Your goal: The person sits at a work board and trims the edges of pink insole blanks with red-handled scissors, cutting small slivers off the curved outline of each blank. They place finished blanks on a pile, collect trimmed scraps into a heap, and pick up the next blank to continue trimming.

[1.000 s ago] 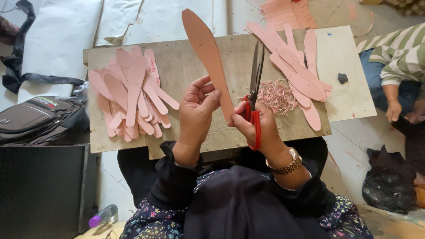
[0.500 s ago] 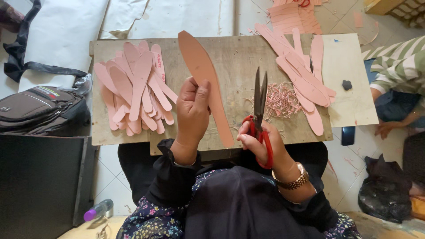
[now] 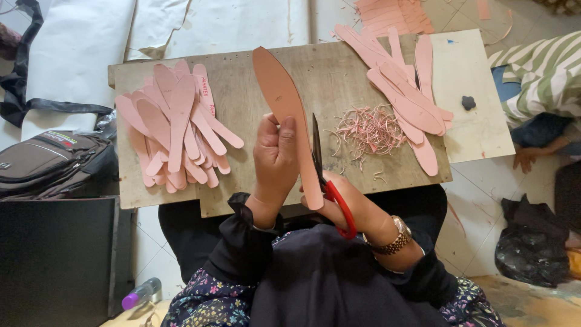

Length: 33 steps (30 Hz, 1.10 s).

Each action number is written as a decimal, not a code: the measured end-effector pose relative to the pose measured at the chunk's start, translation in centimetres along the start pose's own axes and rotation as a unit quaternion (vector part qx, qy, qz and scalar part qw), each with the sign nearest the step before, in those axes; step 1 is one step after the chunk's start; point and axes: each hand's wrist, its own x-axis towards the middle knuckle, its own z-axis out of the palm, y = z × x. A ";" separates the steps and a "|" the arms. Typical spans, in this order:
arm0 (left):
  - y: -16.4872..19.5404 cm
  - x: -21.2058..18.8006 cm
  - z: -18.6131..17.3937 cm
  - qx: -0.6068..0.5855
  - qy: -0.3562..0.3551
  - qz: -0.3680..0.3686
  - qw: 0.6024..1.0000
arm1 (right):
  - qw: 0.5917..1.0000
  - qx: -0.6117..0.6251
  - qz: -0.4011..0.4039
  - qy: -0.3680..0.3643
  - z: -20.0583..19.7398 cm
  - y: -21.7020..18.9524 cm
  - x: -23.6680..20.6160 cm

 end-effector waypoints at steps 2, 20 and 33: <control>-0.1 -0.1 0.3 0.025 0.007 0.018 0.999 | 0.999 -0.036 -0.017 0.018 0.0 -0.3 0.0; 0.4 -0.5 0.0 0.162 0.081 0.049 0.982 | 0.983 -0.182 -0.016 0.026 0.9 -0.2 0.8; 1.1 -0.5 -0.7 0.152 0.104 0.039 0.982 | 0.987 -0.158 -0.012 0.004 0.9 -1.1 1.7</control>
